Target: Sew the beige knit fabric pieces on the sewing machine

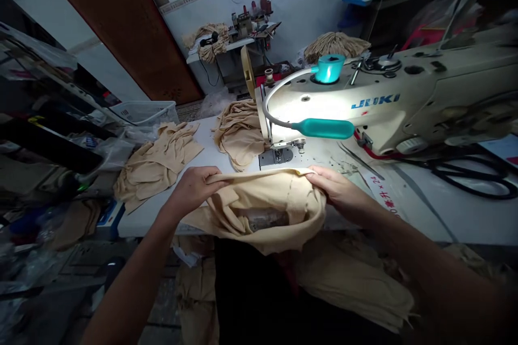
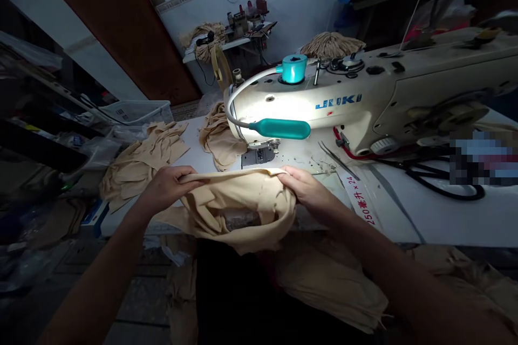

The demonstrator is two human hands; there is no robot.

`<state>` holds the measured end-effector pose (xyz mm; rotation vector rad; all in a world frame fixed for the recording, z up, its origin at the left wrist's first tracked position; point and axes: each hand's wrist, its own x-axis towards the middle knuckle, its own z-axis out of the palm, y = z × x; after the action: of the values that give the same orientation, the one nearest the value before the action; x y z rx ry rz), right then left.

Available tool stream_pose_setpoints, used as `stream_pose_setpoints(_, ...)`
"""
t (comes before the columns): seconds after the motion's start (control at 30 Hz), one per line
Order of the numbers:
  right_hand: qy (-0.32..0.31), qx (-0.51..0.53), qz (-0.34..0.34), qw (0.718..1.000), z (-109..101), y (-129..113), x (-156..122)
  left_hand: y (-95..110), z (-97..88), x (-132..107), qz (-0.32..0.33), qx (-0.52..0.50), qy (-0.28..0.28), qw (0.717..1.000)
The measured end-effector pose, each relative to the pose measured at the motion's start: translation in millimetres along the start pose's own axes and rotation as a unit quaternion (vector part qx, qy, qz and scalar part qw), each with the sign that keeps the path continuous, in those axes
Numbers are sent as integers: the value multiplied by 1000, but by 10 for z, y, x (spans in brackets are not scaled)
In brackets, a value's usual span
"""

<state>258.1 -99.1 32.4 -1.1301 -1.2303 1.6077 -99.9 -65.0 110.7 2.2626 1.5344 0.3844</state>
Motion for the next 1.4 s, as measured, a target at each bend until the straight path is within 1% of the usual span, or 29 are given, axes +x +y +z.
stream_pose_setpoints(0.1,7,-27,3,1000,-296,14,35,-172,127,-52,-27,-29,18,999)
stream_pose_setpoints(0.17,18,-20,26,999,-425,32,100,-192,251,-63,-41,-89,27,995)
stream_pose_setpoints(0.2,24,-13,38,999,-455,43,135,-171,321,-56,-50,-134,35,989)
stream_pose_setpoints(0.3,49,13,59,997,-425,85,228,-36,529,13,-81,-286,61,953)
stream_pose_setpoints(0.33,57,16,60,996,-394,103,253,11,582,46,-88,-319,63,941)
stream_pose_setpoints(0.37,64,15,57,996,-366,122,275,48,622,82,-92,-336,63,935)
stream_pose_setpoints(0.4,70,7,49,996,-345,140,296,69,646,120,-90,-335,64,936)
stream_pose_setpoints(0.47,79,-22,19,996,-339,170,338,64,652,196,-75,-288,77,952)
stream_pose_setpoints(0.53,90,-49,-19,995,-374,185,378,21,621,263,-52,-213,96,971)
stream_pose_setpoints(0.6,93,-66,-42,993,-423,189,406,-14,590,308,-32,-149,104,983)
stream_pose_setpoints(0.7,90,-113,-54,988,-474,199,411,6,591,326,-25,-104,96,990)
stream_pose_setpoints(0.8,108,-203,-70,971,-514,220,397,70,650,326,-28,-95,80,992)
stream_pose_setpoints(0.9,139,-311,-93,936,-557,226,424,115,739,387,-32,-69,65,995)
stream_pose_setpoints(0.97,154,-388,-101,903,-564,212,474,143,809,467,-53,23,34,998)
stream_pose_setpoints(1.0,156,-438,-102,879,-555,200,507,160,846,511,-68,82,15,994)
stream_pose_setpoints(1.07,154,-539,-95,823,-522,173,580,201,917,594,-95,176,-12,980)
stream_pose_setpoints(1.1,149,-579,-89,796,-502,158,619,219,949,630,-102,200,-17,974)
stream_pose_setpoints(1.13,146,-604,-84,779,-486,144,662,231,977,663,-104,208,-16,972)
stream_pose_setpoints(1.17,145,-611,-82,774,-477,129,707,235,999,695,-103,209,-12,972)
stream_pose_setpoints(1.2,147,-610,-83,774,-477,115,756,229,1014,730,-102,212,-10,972)
stream_pose_setpoints(1.27,149,-598,-96,782,-507,82,864,191,1024,821,-99,216,-6,971)
stream_pose_setpoints(1.33,151,-577,-115,794,-566,43,981,133,1004,945,-99,217,-1,971)
stream_pose_setpoints(1.4,148,-543,-129,817,-632,0,1083,85,960,1077,-99,217,4,971)
